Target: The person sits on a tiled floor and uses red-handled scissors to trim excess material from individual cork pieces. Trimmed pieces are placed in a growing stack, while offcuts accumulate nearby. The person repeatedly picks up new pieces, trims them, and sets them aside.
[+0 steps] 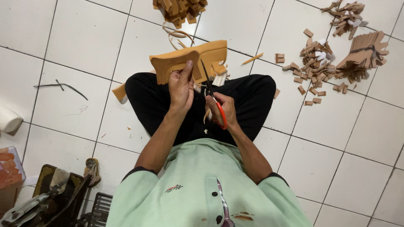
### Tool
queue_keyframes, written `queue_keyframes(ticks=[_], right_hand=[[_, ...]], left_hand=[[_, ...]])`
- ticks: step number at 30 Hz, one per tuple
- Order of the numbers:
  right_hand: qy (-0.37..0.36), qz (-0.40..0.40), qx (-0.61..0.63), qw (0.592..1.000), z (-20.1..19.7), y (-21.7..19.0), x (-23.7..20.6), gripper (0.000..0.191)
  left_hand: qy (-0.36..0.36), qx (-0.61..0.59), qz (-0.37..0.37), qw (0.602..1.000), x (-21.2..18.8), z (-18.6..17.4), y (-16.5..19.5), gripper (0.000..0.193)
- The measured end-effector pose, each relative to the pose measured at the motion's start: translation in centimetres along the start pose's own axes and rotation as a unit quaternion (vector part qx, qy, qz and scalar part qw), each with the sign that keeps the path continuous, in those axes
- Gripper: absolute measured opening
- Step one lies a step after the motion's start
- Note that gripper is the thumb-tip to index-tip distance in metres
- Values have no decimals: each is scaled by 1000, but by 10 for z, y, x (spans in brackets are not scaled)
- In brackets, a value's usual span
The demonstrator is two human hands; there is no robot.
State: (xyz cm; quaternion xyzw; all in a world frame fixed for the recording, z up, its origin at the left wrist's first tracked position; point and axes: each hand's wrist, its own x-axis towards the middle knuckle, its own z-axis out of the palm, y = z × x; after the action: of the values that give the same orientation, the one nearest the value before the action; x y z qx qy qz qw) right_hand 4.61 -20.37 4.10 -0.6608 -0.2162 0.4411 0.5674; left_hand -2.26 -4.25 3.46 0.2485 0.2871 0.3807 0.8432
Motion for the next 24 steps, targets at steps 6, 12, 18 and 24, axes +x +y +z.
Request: queue_keyframes(ticks=[6, 12, 18, 24], right_hand=[[-37, -136, -13, 990, -1, -2, 4, 48], [-2, -39, 110, 993, -8, 3, 1, 52], [1, -69, 52, 996, -27, -10, -8, 50], [-77, -139, 11, 987, -13, -24, -10, 54]], left_hand=[[-19, 16, 10, 1000, -16, 9, -1, 12], [-61, 6, -42, 997, -28, 9, 7, 18], [-77, 101, -6, 992, -16, -1, 35, 27], [-92, 189, -8, 978, -28, 7, 38, 29]])
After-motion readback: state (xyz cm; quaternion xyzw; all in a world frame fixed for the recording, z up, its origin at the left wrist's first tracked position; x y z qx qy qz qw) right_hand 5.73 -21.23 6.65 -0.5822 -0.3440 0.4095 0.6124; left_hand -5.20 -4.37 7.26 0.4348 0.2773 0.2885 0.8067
